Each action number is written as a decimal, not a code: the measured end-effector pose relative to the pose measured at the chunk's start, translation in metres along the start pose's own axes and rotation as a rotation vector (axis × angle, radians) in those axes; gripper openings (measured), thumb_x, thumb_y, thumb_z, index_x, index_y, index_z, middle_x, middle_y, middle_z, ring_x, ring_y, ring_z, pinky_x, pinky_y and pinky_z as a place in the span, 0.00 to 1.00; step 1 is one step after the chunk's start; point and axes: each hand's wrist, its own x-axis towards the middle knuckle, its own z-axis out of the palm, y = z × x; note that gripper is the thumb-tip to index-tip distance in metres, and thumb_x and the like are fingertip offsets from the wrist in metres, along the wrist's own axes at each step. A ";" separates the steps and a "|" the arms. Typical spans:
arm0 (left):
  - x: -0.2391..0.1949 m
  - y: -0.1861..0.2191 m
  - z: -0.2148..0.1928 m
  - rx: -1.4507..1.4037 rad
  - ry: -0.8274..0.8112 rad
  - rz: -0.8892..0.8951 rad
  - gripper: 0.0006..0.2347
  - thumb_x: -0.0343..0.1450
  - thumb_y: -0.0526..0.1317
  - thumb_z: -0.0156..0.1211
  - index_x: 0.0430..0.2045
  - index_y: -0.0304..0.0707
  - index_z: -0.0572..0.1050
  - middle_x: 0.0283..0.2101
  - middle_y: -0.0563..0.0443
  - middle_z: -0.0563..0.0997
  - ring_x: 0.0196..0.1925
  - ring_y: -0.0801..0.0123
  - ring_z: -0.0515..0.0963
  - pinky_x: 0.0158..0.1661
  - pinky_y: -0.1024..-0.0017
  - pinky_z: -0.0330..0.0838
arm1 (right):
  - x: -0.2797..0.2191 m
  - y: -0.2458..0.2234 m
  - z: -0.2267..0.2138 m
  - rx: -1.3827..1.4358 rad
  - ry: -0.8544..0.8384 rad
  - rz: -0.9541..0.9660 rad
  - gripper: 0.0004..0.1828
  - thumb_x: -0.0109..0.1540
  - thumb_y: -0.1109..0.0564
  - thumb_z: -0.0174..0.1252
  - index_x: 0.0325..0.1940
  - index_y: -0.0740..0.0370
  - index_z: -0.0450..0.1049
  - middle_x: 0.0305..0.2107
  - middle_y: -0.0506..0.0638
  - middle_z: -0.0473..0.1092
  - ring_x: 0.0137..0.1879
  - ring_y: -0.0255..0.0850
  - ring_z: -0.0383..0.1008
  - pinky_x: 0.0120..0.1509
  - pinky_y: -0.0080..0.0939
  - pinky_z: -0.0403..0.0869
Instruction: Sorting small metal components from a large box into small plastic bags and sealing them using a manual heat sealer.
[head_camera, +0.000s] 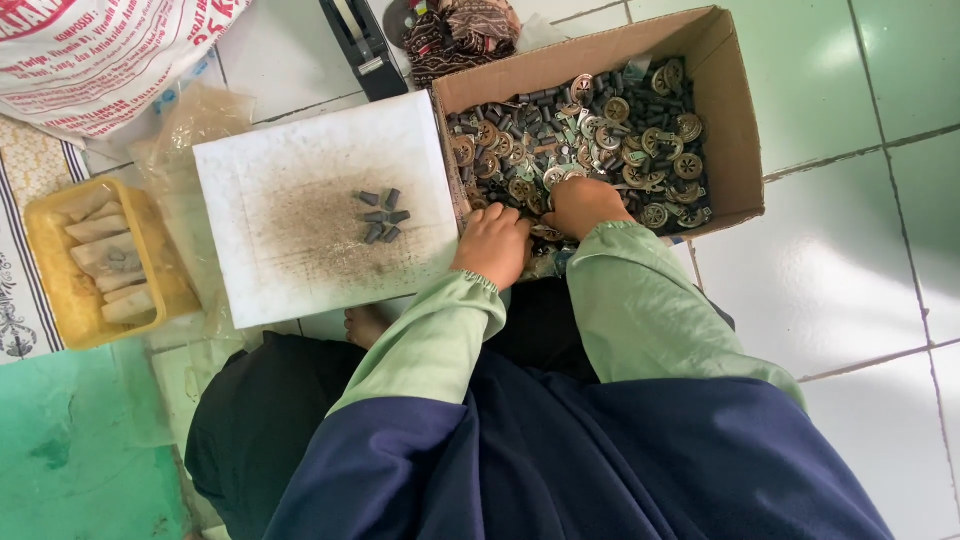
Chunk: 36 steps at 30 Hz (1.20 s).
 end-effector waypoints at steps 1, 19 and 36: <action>0.000 0.000 -0.002 -0.001 -0.003 0.000 0.05 0.73 0.36 0.53 0.37 0.40 0.76 0.44 0.46 0.74 0.50 0.57 0.71 0.49 0.60 0.63 | 0.001 0.000 0.001 0.001 -0.003 0.000 0.16 0.63 0.43 0.60 0.39 0.56 0.82 0.31 0.55 0.77 0.39 0.52 0.81 0.41 0.54 0.81; 0.004 -0.001 -0.021 -0.239 -0.034 -0.082 0.08 0.79 0.41 0.49 0.46 0.37 0.70 0.42 0.40 0.76 0.53 0.48 0.78 0.54 0.52 0.72 | -0.028 -0.001 -0.017 0.725 -0.030 -0.108 0.13 0.64 0.50 0.61 0.46 0.59 0.83 0.34 0.58 0.79 0.44 0.55 0.79 0.46 0.57 0.77; 0.004 0.004 -0.027 -0.126 -0.134 -0.052 0.10 0.73 0.30 0.51 0.47 0.34 0.73 0.46 0.37 0.78 0.57 0.47 0.77 0.58 0.53 0.70 | 0.011 -0.013 0.010 -0.071 0.139 -0.104 0.14 0.65 0.56 0.53 0.53 0.51 0.79 0.42 0.55 0.73 0.46 0.55 0.80 0.47 0.60 0.81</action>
